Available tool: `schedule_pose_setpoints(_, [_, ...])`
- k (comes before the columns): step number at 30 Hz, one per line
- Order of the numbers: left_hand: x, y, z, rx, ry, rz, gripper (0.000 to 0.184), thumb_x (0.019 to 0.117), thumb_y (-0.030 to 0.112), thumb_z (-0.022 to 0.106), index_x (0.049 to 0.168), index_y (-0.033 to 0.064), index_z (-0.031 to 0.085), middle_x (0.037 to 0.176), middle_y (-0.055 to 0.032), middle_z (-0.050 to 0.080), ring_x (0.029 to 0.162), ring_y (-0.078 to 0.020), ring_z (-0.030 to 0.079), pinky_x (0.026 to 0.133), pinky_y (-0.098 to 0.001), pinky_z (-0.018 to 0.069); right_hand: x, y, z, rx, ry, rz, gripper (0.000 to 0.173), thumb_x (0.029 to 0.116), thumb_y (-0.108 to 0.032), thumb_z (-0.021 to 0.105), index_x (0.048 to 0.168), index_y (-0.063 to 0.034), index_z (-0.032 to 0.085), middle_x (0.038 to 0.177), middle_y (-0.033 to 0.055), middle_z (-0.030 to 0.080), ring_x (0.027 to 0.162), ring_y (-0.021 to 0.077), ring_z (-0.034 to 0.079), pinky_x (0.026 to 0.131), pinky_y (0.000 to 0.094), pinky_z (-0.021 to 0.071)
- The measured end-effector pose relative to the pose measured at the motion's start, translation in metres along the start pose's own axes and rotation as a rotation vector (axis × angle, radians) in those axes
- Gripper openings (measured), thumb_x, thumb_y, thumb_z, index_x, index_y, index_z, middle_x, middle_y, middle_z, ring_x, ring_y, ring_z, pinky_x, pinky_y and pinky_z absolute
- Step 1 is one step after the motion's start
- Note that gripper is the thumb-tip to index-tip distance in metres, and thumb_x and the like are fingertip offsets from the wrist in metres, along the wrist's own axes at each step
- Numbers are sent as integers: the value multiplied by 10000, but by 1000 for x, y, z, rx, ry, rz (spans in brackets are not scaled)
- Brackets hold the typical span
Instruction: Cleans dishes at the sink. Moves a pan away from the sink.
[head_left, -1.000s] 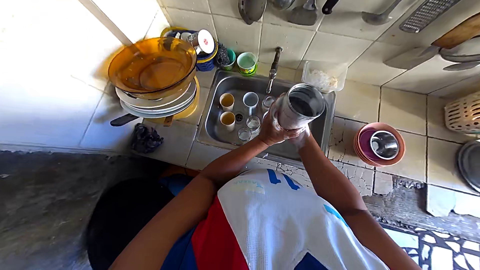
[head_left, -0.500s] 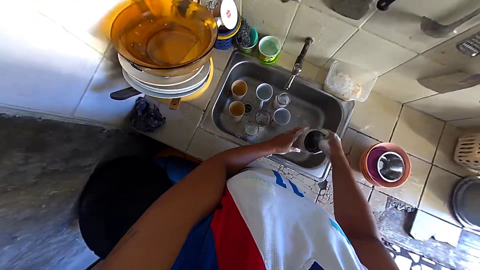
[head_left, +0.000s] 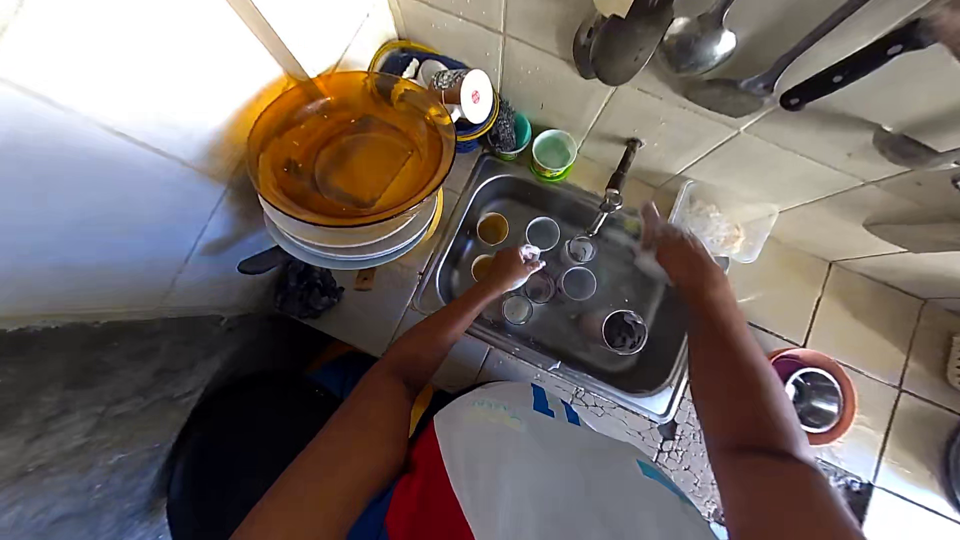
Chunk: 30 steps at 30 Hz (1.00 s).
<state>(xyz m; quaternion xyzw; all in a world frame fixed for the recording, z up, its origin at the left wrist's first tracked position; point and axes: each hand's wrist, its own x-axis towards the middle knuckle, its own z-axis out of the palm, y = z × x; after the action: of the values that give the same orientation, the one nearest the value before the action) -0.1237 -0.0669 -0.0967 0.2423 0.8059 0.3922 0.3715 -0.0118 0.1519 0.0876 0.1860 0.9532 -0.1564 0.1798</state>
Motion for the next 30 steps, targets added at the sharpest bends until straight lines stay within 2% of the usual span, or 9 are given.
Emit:
schedule_pose_setpoints(5, [17, -5, 12, -156, 66, -117, 490, 977, 276, 696, 1396, 44, 597, 1344, -171, 643, 1223, -289, 630, 1073, -486, 485, 135, -82, -9, -29, 166, -177, 504, 1059, -308, 510, 1473, -29, 447, 1359, 265, 601, 1260, 454, 597, 1003, 626, 497])
schedule_pose_setpoints(9, [31, -1, 25, -147, 177, -106, 524, 961, 264, 714, 1411, 31, 580, 1437, -205, 563, 1300, -331, 568, 1104, -489, 459, 216, -71, 33, -144, 125, -236, 557, 1026, -186, 546, 1538, -2, 425, 1563, 336, 383, 1481, 517, 312, 1170, 704, 251])
schedule_pose_setpoints(12, [38, 3, 31, 96, 267, -50, 526, 953, 305, 710, 1403, 59, 594, 1472, -213, 523, 1375, -344, 495, 1153, -487, 401, 209, -64, 40, -198, 188, -308, 572, 1009, -244, 582, 1550, -111, 449, 1593, 272, 386, 1509, 462, 300, 1212, 649, 218])
schedule_pose_setpoints(14, [39, 11, 33, 344, 258, 36, 508, 967, 330, 664, 1412, 92, 598, 1501, -233, 488, 1425, -402, 424, 1188, -555, 323, 172, -57, 36, -126, 301, -280, 491, 1053, -308, 519, 1491, -86, 530, 1546, 206, 492, 1476, 406, 398, 1197, 575, 313])
schedule_pose_setpoints(16, [43, 20, 38, 459, 198, 225, 395, 1000, 234, 619, 1357, 65, 644, 1452, -238, 541, 1383, -428, 466, 1152, -587, 357, 128, -43, 36, -50, 456, -194, 418, 1055, -305, 512, 1330, -24, 655, 1330, 214, 665, 1283, 408, 601, 1073, 553, 469])
schedule_pose_setpoints(18, [54, 27, 53, 495, 99, 329, 375, 1021, 146, 558, 1376, 46, 624, 1449, -220, 553, 1375, -386, 499, 1149, -511, 402, 95, -33, 34, -54, 405, 30, 421, 1052, -351, 523, 1229, -5, 683, 1230, 259, 675, 1126, 439, 672, 892, 590, 550])
schedule_pose_setpoints(22, [65, 63, 77, 434, 16, 157, 413, 1033, 215, 482, 1325, -45, 617, 1509, -258, 475, 1437, -391, 415, 1193, -484, 336, 73, -32, 29, -85, 214, 245, 486, 1066, -372, 490, 1274, 46, 625, 1278, 315, 620, 1128, 494, 648, 864, 638, 530])
schedule_pose_setpoints(25, [64, 71, 81, 439, 40, 104, 443, 1001, 293, 563, 1325, 0, 637, 1511, -236, 480, 1445, -400, 393, 1191, -553, 310, 66, -36, 16, -134, 15, 251, 360, 1068, -146, 474, 1282, 107, 615, 1301, 361, 605, 1237, 542, 567, 965, 700, 433])
schedule_pose_setpoints(30, [52, 69, 76, 179, 193, 284, 274, 941, 92, 673, 1173, -51, 707, 1271, -227, 664, 1287, -341, 565, 1167, -436, 377, 67, -15, 50, -149, 70, 148, 333, 1060, -90, 472, 1312, 112, 551, 1221, 391, 611, 1124, 590, 605, 870, 751, 461])
